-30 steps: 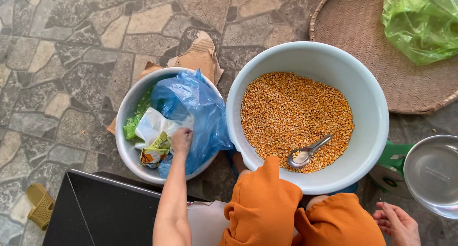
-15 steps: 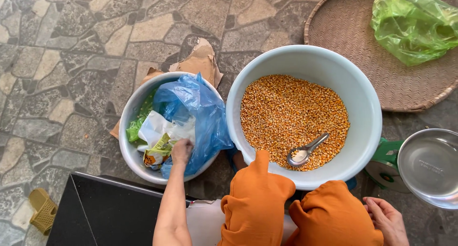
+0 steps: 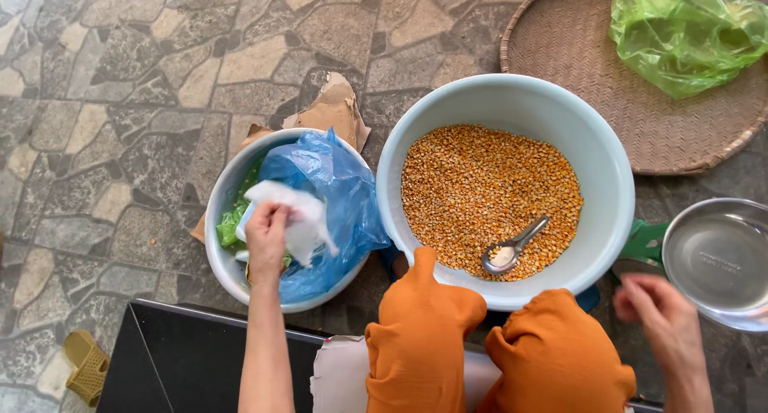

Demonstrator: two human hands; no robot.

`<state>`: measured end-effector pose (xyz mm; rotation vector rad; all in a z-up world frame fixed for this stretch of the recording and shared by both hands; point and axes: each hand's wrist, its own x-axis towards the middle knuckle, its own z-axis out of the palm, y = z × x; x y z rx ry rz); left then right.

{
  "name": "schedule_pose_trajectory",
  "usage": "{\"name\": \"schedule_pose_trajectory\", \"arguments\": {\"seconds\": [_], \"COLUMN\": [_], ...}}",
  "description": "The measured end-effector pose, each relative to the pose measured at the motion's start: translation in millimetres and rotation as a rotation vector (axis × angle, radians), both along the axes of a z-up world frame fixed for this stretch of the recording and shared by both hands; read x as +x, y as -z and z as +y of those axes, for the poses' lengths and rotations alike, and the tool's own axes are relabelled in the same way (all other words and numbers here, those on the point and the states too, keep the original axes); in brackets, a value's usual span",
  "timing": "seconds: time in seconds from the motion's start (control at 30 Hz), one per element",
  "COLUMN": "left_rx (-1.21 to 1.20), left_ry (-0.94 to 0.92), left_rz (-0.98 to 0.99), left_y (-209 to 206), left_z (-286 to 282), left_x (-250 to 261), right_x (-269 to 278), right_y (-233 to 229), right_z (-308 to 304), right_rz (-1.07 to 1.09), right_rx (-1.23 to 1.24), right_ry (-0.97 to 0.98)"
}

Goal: The person scoops corn kernels from a basin into a plastic bag using a spoon, weighs it on a scale, and ties it closed. They repeat this process with another bag before placing it onto a pile of filled bags.

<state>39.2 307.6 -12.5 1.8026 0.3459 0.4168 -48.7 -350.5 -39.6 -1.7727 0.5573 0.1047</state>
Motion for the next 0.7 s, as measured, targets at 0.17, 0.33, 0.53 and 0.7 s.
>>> {"name": "schedule_pose_trajectory", "arguments": {"seconds": [0.17,0.33,0.53,0.7], "left_rx": [-0.396,-0.555,-0.483,-0.457], "left_ry": [0.338,0.583,0.597,0.509], "left_rz": [-0.058,-0.079,-0.055,0.201], "left_y": [-93.3,-135.2,-121.2,-164.3], "left_z": [-140.7,-260.2,-325.8,-343.1], "left_x": [44.6,80.9,139.7,124.4], "right_x": [83.1,128.0,148.9,164.0], "right_y": [-159.3,-202.1,-188.9,-183.7], "right_z": [106.8,171.4,157.8,121.4], "right_rz": [-0.663,-0.655,-0.489,-0.502], "right_rx": [-0.354,-0.268,0.435,0.221], "right_ry": [-0.519,-0.654,-0.505,-0.455]}}
